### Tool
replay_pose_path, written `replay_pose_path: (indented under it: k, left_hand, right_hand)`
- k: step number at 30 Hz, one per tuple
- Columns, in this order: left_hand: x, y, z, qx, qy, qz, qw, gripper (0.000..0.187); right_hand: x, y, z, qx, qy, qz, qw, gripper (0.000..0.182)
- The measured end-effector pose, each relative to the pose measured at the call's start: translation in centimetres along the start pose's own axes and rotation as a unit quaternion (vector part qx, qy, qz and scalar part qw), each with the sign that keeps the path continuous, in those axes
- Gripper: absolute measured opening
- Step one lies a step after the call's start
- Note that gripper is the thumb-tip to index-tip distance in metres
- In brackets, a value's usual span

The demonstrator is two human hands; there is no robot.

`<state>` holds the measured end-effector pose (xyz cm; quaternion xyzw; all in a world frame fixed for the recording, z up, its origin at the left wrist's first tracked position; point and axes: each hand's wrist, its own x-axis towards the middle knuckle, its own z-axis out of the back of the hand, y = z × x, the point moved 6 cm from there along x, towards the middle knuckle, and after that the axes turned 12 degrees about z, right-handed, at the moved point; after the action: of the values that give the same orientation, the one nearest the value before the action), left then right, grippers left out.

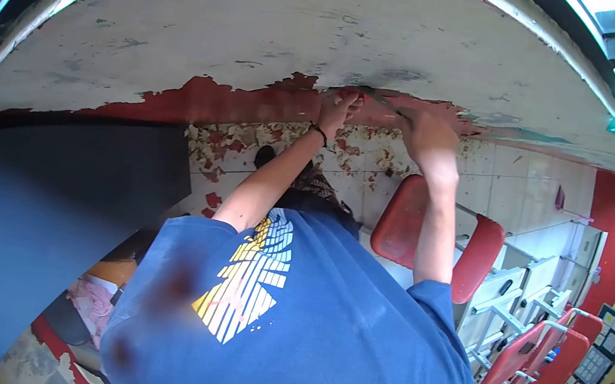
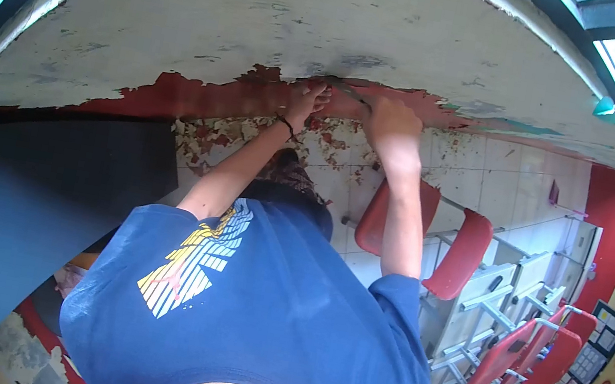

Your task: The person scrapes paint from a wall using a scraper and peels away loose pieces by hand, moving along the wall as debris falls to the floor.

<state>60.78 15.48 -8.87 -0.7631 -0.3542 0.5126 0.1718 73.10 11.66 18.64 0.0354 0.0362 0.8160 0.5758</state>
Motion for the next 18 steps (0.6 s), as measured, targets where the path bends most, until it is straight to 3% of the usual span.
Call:
replay_pose_path:
  k: [4,7,9,11,14,18]
  left_hand:
    - [-1.3,-0.2,0.4,0.004,0.062,-0.048,0.997,0.029]
    - [-2.2,-1.0,0.9,0.036,0.046,-0.073,0.996,0.03]
    - [-2.5,-1.1,0.6,0.077,0.032,-0.048,0.995,0.031]
    - [-1.7,-2.0,-0.7,0.112,0.021,-0.034,0.993,0.032]
    - [-1.1,-0.8,-2.1,0.062,0.04,-0.037,0.997,0.033]
    - [-1.5,-0.2,-3.4,-0.018,0.014,-0.124,0.992,0.031]
  right_hand:
    - [0.9,-0.6,-1.6,0.001,0.065,-0.01,0.998,0.021]
    - [1.2,-1.0,-1.5,0.053,0.02,-0.009,0.998,0.023]
    - [1.9,-1.8,-2.9,0.024,0.079,-0.014,0.997,0.021]
    - [1.3,-2.4,-2.2,0.025,0.071,-0.007,0.997,0.021]
    - [1.7,-2.7,-2.0,0.026,0.078,0.016,0.997,0.021]
    - [1.5,-2.4,-1.4,0.002,0.044,0.073,0.996,0.016]
